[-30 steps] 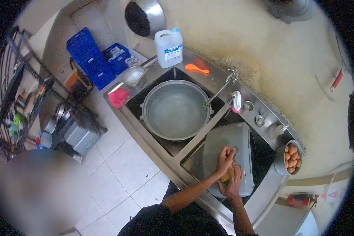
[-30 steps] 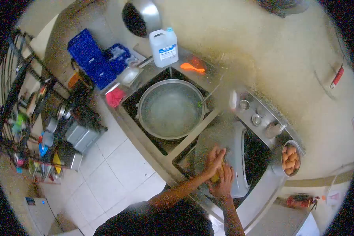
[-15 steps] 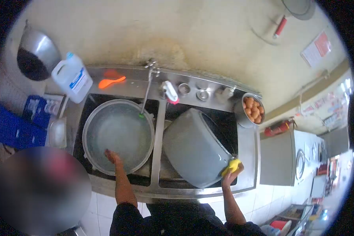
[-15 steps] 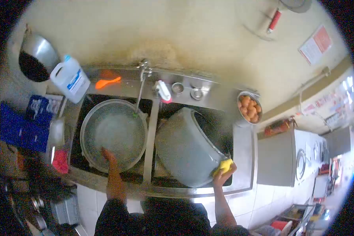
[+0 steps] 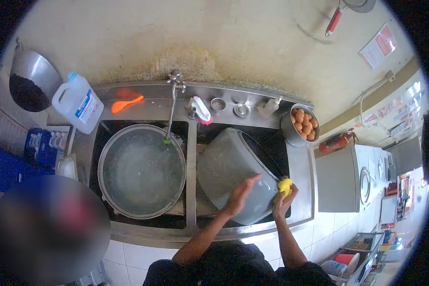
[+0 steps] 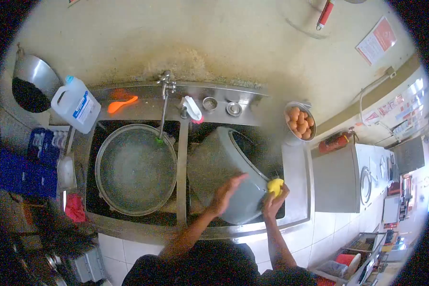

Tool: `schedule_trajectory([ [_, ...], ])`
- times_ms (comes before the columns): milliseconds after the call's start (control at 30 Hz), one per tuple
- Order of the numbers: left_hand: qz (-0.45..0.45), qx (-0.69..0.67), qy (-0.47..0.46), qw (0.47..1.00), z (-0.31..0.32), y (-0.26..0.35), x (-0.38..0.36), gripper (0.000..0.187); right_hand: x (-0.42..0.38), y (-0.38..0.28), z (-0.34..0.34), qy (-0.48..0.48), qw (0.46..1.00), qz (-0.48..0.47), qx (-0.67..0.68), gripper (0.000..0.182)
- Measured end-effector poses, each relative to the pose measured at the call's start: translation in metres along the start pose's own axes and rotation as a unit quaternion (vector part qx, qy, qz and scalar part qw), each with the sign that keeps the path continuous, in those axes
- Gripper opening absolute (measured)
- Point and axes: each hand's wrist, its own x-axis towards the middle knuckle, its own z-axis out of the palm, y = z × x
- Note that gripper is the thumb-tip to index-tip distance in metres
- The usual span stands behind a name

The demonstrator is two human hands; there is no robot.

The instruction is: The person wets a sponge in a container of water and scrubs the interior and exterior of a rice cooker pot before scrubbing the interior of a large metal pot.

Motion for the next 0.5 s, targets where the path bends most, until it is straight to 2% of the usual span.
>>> schedule_trajectory([
  [33,0.020,0.147,-0.023,0.989,0.013,-0.005,0.003,0.045,-0.001,-0.020,0.007,-0.010,0.999,-0.037,0.012,0.065],
  [67,0.038,0.292,-0.045,0.955,0.019,-0.008,0.003,0.046,-0.002,-0.030,0.012,-0.019,0.997,-0.072,0.024,0.064],
  [100,0.037,0.292,-0.045,0.955,0.018,-0.012,-0.001,0.046,-0.003,-0.038,0.016,-0.026,0.991,-0.129,-0.019,0.062],
  [133,0.072,0.350,-0.044,0.933,0.014,-0.016,-0.004,0.042,-0.009,-0.047,0.019,-0.042,0.985,-0.167,-0.001,0.062],
  [167,0.106,0.405,-0.045,0.907,0.007,-0.021,-0.008,0.043,-0.016,-0.047,0.019,-0.076,0.974,-0.210,-0.037,0.061],
  [200,0.103,0.407,-0.047,0.906,-0.007,-0.027,-0.013,0.043,-0.025,-0.045,0.016,-0.109,0.959,-0.251,-0.074,0.061],
  [233,0.133,0.437,0.003,0.890,-0.029,-0.028,-0.018,0.043,-0.031,-0.043,0.011,-0.107,0.960,-0.248,-0.073,0.061],
  [300,0.158,0.486,0.116,0.852,-0.085,-0.026,-0.030,0.045,-0.036,-0.035,-0.005,-0.169,0.916,-0.328,-0.159,0.058],
  [333,0.137,0.504,0.198,0.830,-0.124,-0.018,-0.040,0.047,-0.037,-0.032,-0.009,-0.167,0.917,-0.326,-0.161,0.058],
  [367,0.113,0.523,0.276,0.799,-0.172,-0.010,-0.050,0.049,-0.038,-0.026,-0.011,-0.131,0.960,-0.242,-0.055,0.059],
  [400,0.108,0.571,0.304,0.755,-0.243,-0.010,-0.076,0.051,-0.037,-0.018,-0.014,-0.085,0.983,-0.155,0.047,0.059],
  [433,0.021,0.508,0.437,0.742,-0.236,0.035,-0.082,0.052,-0.044,0.023,-0.012,-0.062,0.993,-0.050,0.092,0.059],
  [467,0.086,0.699,0.385,0.596,-0.297,0.041,-0.103,0.054,-0.030,0.009,-0.022,-0.072,0.992,-0.016,0.106,0.061],
  [500,-0.018,0.871,0.293,0.393,-0.395,0.024,-0.149,0.056,-0.025,0.038,-0.025,-0.123,0.988,0.092,-0.029,0.062],
])
